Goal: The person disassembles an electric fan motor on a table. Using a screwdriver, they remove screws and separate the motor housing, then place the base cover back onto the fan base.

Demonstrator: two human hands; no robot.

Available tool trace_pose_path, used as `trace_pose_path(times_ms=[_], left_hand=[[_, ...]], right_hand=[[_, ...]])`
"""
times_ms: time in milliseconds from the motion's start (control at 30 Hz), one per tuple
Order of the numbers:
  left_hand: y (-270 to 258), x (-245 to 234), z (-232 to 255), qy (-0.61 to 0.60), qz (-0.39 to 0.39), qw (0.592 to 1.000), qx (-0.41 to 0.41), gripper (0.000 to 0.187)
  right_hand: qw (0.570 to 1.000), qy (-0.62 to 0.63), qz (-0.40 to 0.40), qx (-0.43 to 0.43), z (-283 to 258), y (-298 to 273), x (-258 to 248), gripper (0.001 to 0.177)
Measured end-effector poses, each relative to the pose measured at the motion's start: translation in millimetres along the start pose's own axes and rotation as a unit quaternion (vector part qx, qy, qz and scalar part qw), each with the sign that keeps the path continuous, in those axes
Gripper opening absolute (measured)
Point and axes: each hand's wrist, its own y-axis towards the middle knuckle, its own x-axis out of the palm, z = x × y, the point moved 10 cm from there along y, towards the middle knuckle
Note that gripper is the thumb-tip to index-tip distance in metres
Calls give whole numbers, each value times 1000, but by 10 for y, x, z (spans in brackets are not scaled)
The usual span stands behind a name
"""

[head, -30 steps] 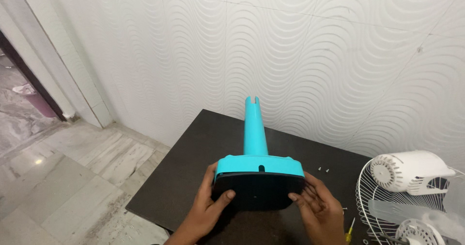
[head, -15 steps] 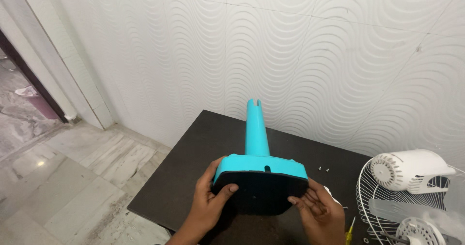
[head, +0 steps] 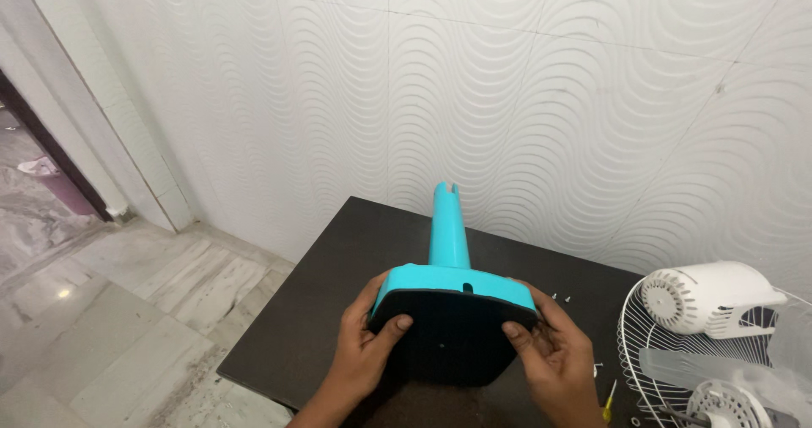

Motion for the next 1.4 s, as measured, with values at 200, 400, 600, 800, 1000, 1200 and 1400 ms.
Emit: trace_pose_path(times_ms=[200, 400, 600, 800, 1000, 1200, 1400], left_hand=[[55, 113, -114, 39, -72, 994, -76, 69], [101, 70, -299, -29, -62, 990, -120, 61], [173, -111, -408, -73, 26, 988, -132, 49], [302, -33, -395, -42, -9, 990, -134, 58], [516, 101, -547, -34, -113, 978, -171, 67], [719, 102, -841, -31, -45, 984, -168, 68], [882, 101, -964, -4, -43, 992, -114, 70]], right_hand=[[997, -18, 59, 53, 63, 174, -161, 42], [997, 54, 14, 60, 243, 228, -179, 42], [957, 5, -116, 266, 923, -117, 42, 53], [990, 38, -31, 131, 775, 46, -16, 51], [963, 19, -16, 269, 986, 155, -128, 45], [929, -354, 4, 107, 594, 749, -959, 36], [755, -634, -78, 150, 807, 968, -1323, 26]])
